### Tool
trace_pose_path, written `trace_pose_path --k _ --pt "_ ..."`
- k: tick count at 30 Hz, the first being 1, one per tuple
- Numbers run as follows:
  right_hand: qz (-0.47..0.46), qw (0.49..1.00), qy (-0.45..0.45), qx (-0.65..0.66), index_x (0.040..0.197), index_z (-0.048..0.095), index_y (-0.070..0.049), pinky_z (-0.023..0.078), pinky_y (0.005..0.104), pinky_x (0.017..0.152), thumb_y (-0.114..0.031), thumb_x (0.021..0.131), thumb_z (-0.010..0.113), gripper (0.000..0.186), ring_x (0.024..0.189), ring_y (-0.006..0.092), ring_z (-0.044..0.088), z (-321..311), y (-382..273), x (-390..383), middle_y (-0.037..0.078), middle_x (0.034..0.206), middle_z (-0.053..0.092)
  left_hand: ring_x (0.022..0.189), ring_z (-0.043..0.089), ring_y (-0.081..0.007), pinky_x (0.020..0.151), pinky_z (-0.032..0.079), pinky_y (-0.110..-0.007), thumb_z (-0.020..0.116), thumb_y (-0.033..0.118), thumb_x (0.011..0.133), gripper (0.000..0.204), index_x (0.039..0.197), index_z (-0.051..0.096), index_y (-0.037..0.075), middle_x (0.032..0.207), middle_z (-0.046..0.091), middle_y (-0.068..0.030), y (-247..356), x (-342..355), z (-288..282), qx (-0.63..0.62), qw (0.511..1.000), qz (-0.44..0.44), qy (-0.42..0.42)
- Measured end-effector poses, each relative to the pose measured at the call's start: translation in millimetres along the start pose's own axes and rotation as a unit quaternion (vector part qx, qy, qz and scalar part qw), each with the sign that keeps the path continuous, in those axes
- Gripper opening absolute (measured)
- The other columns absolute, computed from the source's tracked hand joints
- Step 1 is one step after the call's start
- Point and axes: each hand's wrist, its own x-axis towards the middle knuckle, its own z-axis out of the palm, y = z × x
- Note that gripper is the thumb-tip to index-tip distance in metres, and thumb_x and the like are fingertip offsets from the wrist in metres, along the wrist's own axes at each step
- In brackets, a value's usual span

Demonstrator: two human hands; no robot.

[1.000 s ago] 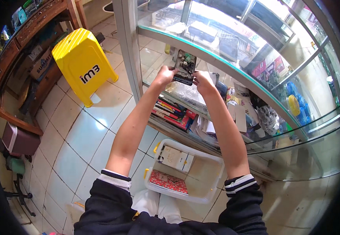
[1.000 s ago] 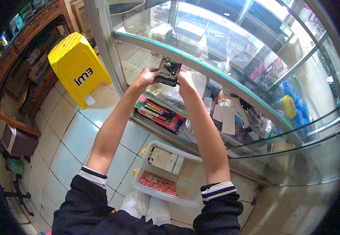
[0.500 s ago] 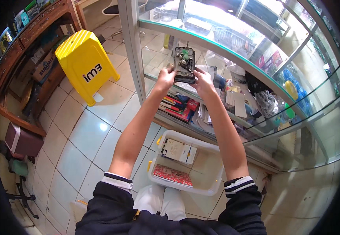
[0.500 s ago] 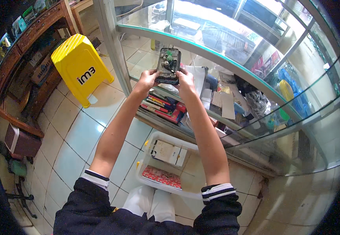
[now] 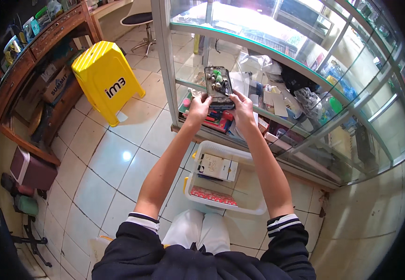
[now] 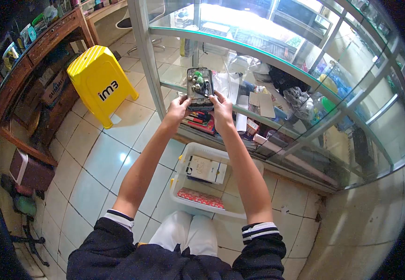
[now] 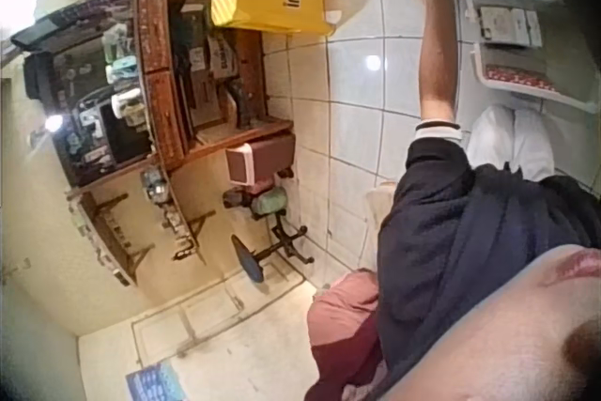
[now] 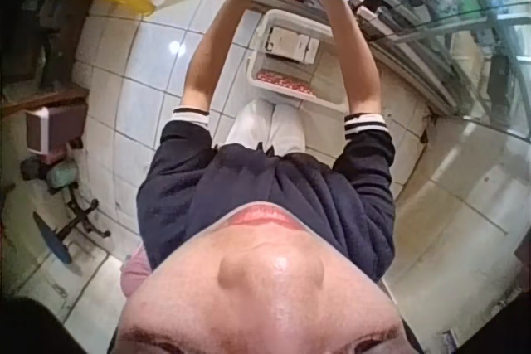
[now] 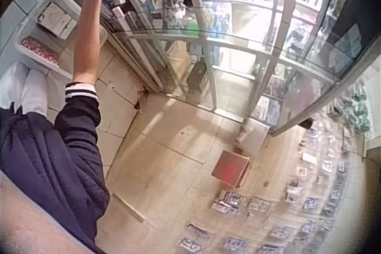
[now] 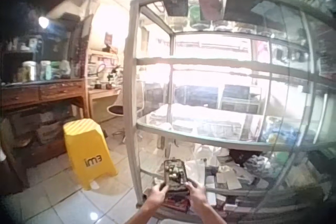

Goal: The person picks up several packaged electronic components and boxes from a glass display case and places them one by one into a plastic bin on the floor, including mobile phone screens, batteries, and a small black electronic device.

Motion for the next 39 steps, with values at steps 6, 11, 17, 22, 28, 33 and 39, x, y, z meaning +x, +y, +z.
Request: trace_pose_path --k 6,11,17,22,28,33,39 --pt "-0.019 0.999 -0.011 0.044 0.113 0.043 -0.001 0.045 0.0298 0.067 -0.009 0.079 0.051 0.036 0.084 0.0107 0.051 -2 -17 -54 0.006 0.098 0.054 0.084 0.050 -0.0135 0.064 0.044 -0.021 0.059 0.018 0.075 0.053 0.111 0.029 -0.006 0.100 0.047 -0.0119 20 -43 -2 -0.152 0.983 -0.054 -0.091" --pt "-0.053 0.997 -0.019 0.048 0.112 0.045 0.000 0.046 0.0270 0.066 -0.010 0.079 0.051 0.035 0.077 0.0103 0.054 -15 -44 -94 0.005 0.092 0.056 0.088 0.050 -0.0146 0.069 0.046 -0.025 0.064 0.023 0.071 0.066 0.117 0.023 -0.002 0.102 0.047 -0.0115 44 -72 7 -0.109 0.983 -0.074 -0.131" --pt "0.016 0.999 -0.041 0.005 0.111 0.045 0.001 0.044 0.0220 0.069 -0.009 0.079 0.050 0.034 0.078 0.0089 0.053 -33 -47 -150 0.005 0.095 0.055 0.084 0.053 -0.0180 0.074 0.046 -0.028 0.044 0.038 0.081 0.043 0.109 0.037 0.006 0.097 0.050 -0.0091 36 -68 -3 -0.200 0.957 -0.083 -0.194" --pt "0.061 0.997 0.004 -0.054 0.113 0.044 -0.001 0.043 0.0226 0.068 -0.009 0.079 0.050 0.035 0.077 0.0081 0.051 -71 -17 -192 0.004 0.095 0.054 0.084 0.053 -0.0172 0.075 0.045 -0.033 0.042 0.030 0.084 0.036 0.110 0.036 0.007 0.095 0.051 -0.0062 -11 -97 11 -0.118 0.963 -0.166 -0.175" --pt "0.122 0.990 0.075 0.016 0.113 0.041 -0.004 0.043 0.0248 0.065 -0.015 0.078 0.054 0.038 0.075 0.0095 0.052 -112 55 -213 0.003 0.090 0.054 0.084 0.051 -0.0189 0.069 0.048 -0.034 0.040 0.018 0.084 0.026 0.106 0.034 0.007 0.095 0.046 -0.0082 -101 -141 20 -0.157 0.959 -0.229 -0.060" --pt "0.101 0.980 0.133 0.104 0.107 0.044 -0.005 0.042 0.0250 0.072 -0.016 0.082 0.049 0.028 0.082 0.0111 0.051 -142 129 -194 0.004 0.093 0.052 0.085 0.050 -0.0204 0.066 0.049 -0.035 0.039 0.015 0.083 0.030 0.110 0.028 0.006 0.101 0.042 -0.0119 -154 -150 34 -0.161 0.955 -0.243 0.063" --pt "0.056 0.961 0.268 0.041 0.106 0.044 -0.001 0.040 0.0251 0.074 -0.009 0.083 0.043 0.025 0.084 0.0139 0.050 -172 218 -137 0.006 0.092 0.052 0.083 0.051 -0.0209 0.066 0.048 -0.036 0.039 0.017 0.084 0.027 0.108 0.030 0.007 0.095 0.045 -0.0100 -221 -136 49 -0.172 0.933 -0.252 0.189"
